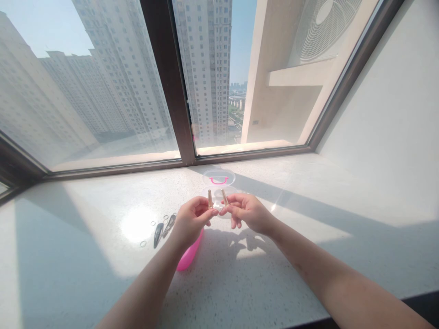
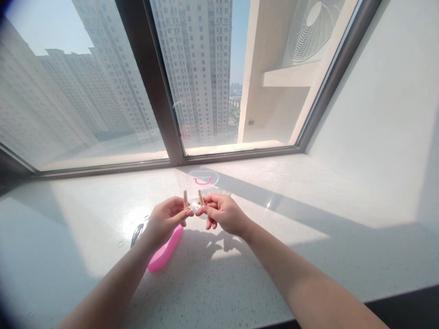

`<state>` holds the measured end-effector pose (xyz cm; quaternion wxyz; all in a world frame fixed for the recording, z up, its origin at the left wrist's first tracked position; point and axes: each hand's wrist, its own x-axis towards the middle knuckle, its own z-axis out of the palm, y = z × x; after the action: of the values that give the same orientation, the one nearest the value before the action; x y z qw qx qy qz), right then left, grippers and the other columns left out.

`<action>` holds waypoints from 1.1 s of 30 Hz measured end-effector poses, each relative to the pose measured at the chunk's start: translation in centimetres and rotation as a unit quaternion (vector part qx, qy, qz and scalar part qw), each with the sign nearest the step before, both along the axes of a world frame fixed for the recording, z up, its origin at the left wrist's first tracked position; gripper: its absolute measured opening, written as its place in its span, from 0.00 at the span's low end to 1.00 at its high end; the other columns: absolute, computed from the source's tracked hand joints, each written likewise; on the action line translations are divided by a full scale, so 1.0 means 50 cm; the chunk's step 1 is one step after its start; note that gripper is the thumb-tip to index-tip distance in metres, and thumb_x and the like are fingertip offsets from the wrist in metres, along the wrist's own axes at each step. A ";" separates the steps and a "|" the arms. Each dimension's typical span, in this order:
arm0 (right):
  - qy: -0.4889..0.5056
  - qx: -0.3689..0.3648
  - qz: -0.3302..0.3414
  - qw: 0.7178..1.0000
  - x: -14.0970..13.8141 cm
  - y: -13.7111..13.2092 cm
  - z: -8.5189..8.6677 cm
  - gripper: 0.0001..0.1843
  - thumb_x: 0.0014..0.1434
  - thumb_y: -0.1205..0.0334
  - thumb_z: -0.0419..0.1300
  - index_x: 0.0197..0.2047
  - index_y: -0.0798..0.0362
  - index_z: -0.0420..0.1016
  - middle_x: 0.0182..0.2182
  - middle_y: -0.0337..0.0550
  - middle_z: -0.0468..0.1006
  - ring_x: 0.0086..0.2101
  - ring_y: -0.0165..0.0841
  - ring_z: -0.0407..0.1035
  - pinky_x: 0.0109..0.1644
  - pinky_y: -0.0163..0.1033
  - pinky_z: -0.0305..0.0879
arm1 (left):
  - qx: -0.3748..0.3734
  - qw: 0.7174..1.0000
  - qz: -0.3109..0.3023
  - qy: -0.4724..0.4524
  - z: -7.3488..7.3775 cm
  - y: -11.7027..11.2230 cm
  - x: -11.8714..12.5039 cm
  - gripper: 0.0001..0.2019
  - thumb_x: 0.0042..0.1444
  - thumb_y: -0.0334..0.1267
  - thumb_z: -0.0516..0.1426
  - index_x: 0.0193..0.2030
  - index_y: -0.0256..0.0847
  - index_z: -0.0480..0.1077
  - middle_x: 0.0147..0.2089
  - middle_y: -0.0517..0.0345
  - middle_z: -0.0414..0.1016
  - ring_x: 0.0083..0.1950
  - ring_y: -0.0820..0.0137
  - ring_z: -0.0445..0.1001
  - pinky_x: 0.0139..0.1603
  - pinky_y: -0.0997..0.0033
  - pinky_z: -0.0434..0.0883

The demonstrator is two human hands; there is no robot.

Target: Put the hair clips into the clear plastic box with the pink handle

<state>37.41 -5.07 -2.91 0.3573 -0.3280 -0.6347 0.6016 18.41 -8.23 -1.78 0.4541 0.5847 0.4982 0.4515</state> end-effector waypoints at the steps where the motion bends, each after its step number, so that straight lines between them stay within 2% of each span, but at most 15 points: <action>1: 0.001 -0.001 0.000 1.000 0.000 0.000 0.000 0.13 0.57 0.59 0.58 0.43 0.58 0.72 0.36 0.48 0.79 0.20 0.26 0.70 0.20 0.31 0.62 | 0.001 1.000 0.000 -0.002 0.000 0.000 0.000 0.11 0.47 0.41 0.63 0.32 0.37 0.68 0.27 0.58 0.76 0.24 0.74 0.71 0.24 0.75 0.71; 33: 0.003 -0.002 0.003 1.000 -0.003 0.000 -0.001 0.10 0.56 0.61 0.59 0.39 0.58 0.70 0.33 0.46 0.79 0.19 0.24 0.69 0.20 0.30 0.60 | -0.007 1.000 -0.002 0.002 0.002 0.000 0.004 0.08 0.49 0.37 0.62 0.31 0.37 0.67 0.27 0.60 0.76 0.24 0.76 0.71 0.24 0.78 0.70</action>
<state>37.27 -5.06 -2.98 0.3571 -0.3250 -0.6330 0.6051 18.58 -8.24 -1.68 0.4580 0.5835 0.5014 0.4454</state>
